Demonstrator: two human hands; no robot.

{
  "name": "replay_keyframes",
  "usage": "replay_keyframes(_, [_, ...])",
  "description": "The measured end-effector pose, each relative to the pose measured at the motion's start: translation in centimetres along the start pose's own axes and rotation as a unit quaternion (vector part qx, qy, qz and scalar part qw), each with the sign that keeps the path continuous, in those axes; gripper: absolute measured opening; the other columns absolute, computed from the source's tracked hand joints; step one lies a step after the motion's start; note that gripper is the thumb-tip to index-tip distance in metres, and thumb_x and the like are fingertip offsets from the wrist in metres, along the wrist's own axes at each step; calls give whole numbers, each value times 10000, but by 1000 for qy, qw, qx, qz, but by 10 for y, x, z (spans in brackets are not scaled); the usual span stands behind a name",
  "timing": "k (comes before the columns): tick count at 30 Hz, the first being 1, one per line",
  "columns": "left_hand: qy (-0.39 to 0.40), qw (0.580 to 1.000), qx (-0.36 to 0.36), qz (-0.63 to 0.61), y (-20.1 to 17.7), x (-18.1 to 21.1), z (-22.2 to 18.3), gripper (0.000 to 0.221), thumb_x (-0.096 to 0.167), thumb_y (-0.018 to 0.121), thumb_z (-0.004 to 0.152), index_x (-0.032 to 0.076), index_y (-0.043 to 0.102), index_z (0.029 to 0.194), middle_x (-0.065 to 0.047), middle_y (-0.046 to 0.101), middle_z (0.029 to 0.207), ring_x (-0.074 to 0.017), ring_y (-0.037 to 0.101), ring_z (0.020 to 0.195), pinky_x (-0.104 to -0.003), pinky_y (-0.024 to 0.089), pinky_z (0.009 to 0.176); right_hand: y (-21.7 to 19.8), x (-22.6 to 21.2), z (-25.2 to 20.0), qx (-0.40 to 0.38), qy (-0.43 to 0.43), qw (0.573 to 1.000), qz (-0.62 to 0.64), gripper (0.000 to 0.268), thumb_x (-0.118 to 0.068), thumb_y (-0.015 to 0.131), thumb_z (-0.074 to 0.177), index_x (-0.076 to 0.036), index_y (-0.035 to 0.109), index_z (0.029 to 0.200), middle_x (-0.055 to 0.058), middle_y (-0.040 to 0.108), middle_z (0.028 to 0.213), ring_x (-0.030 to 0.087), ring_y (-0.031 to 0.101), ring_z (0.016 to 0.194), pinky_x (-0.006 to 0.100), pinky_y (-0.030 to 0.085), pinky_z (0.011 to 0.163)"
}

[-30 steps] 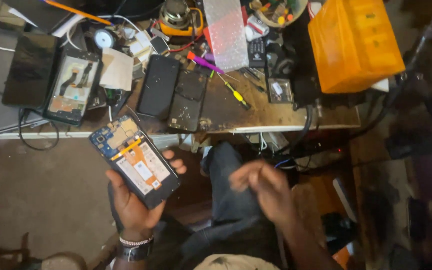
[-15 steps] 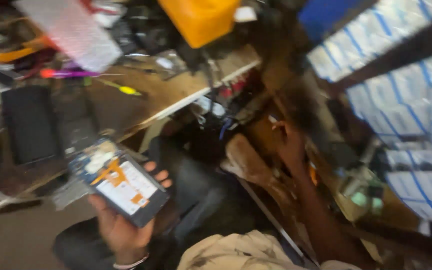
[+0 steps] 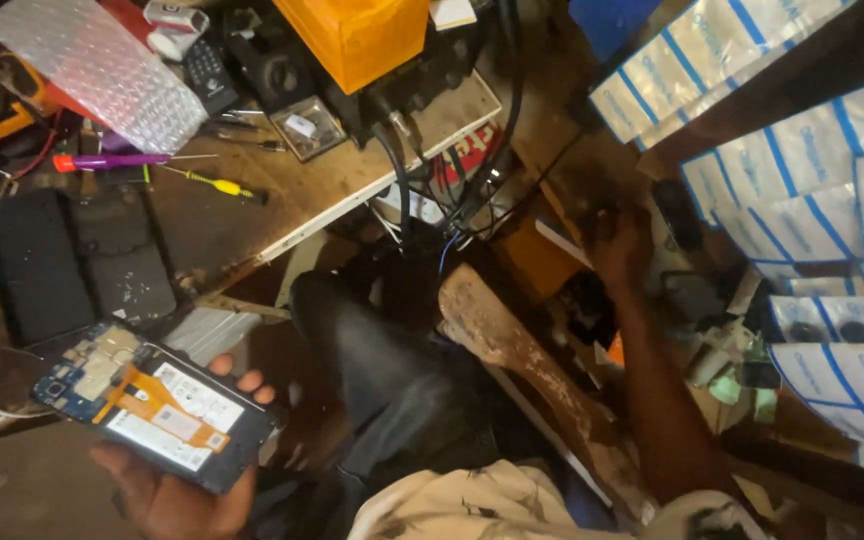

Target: Removing internal screws from a disassembled smartphone using a precision screwdriver on a repair bench.

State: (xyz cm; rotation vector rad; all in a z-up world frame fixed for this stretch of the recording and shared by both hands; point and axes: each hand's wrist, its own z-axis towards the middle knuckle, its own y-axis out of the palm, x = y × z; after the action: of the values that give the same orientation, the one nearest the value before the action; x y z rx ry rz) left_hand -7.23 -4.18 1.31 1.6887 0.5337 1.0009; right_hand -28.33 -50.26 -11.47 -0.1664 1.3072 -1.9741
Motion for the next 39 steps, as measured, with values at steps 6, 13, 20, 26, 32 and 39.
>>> replay_keyframes(6, [33,998,15,-46,5,-3,-3,680,378,635,806,0,380,1310,-362,460,1156,-499,473,1010,-578,348,874,-5,-6,16,5,-64,998,-21,163,-204,607,689,-113,575,821,125,566,826,313,546,785,384,432,622])
replay_keyframes(13, [45,999,10,-15,3,-7,-3,723,464,562,817,3,327,1321,-305,453,1194,-449,490,1027,-524,374,897,-8,2,-6,-44,-99,993,-53,175,-251,620,832,-85,639,779,112,602,772,295,545,777,378,424,688])
replay_keyframes(20, [54,994,9,-90,2,-9,-3,639,512,457,821,60,382,1265,-313,451,1179,-473,507,987,-591,375,874,19,-238,-75,-53,-229,971,35,272,-188,577,873,7,577,1062,165,581,1028,289,536,960,369,408,926])
replay_keyframes(26, [64,992,2,-106,15,5,-4,713,585,362,818,29,379,1264,-291,470,1179,-432,542,962,-542,436,846,41,-8,-51,-99,-154,938,296,105,25,575,944,33,539,1042,163,541,1011,261,506,964,361,399,932])
replay_keyframes(32, [73,986,-57,-135,21,15,-15,735,546,383,835,-10,319,1312,-292,449,1204,-426,528,991,-521,429,873,-35,-206,-47,-247,21,880,404,200,-106,519,842,-81,595,1025,47,589,976,121,536,882,233,426,811])
replay_keyframes(39, [122,981,-58,-137,21,34,-34,757,566,367,834,0,300,1333,-286,441,1223,-429,516,1016,-531,423,884,-151,-359,-93,-444,-200,710,509,270,-34,608,720,-4,605,988,122,638,945,159,644,785,221,527,669])
